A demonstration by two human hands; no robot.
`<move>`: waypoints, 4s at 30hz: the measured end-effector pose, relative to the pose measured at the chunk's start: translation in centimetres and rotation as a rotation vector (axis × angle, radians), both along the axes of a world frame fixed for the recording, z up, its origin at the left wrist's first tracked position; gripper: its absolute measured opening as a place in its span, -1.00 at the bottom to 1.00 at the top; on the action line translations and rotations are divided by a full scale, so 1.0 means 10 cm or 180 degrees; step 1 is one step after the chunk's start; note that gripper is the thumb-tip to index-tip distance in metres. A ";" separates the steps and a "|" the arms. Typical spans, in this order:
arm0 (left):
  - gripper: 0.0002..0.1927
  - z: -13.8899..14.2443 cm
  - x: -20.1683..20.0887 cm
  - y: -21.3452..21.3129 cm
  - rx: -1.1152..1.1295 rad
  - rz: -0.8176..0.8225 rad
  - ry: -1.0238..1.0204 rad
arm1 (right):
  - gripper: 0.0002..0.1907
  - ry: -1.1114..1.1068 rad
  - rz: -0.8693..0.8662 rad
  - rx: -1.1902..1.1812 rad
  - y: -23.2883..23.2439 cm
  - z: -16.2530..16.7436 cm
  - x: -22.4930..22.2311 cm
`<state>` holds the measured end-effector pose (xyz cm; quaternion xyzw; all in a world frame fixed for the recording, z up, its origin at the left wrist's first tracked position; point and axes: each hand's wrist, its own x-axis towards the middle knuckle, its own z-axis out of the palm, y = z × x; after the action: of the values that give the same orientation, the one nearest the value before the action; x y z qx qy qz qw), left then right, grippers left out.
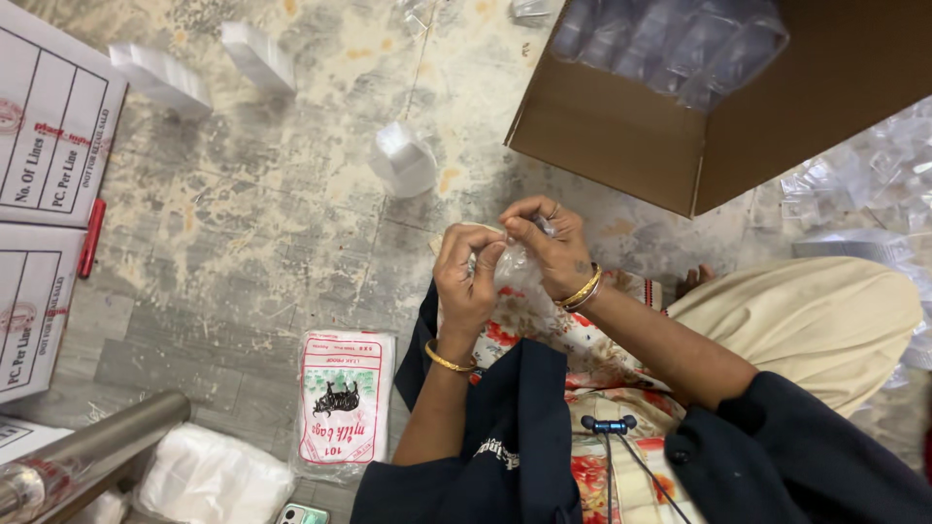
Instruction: The person sits on the floor and packs small transparent plastic items into clear plastic bags one at a time, then places the filled bags into a cardboard box. They repeatedly pick items from the floor, bag them, and set filled bags aside.
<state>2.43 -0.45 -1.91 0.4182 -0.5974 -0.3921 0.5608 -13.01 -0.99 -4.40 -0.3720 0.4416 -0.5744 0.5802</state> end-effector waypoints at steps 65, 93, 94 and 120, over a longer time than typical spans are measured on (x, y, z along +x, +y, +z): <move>-0.75 -0.38 0.37 0.45 0.2015 -0.0573 0.2312 | -0.45 -0.0066 0.0851 0.1655 -0.18 -0.12 0.41; -0.94 -1.45 1.43 0.25 0.1978 0.1242 0.1425 | -0.63 0.0834 0.3063 0.0163 -1.12 -0.90 1.04; -0.94 -1.40 1.40 0.26 0.1839 0.1248 0.1263 | -0.61 0.0589 0.3337 0.0797 -1.06 -0.81 1.04; -0.83 -2.15 1.62 -0.28 0.1416 0.2533 -0.1820 | -0.69 0.5367 0.3314 -0.0045 -1.18 -0.98 1.55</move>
<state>18.67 -3.28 -23.41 0.8111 -0.4241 -0.1369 0.3789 2.49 -12.75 -14.17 -0.8102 0.4880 0.2024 0.2539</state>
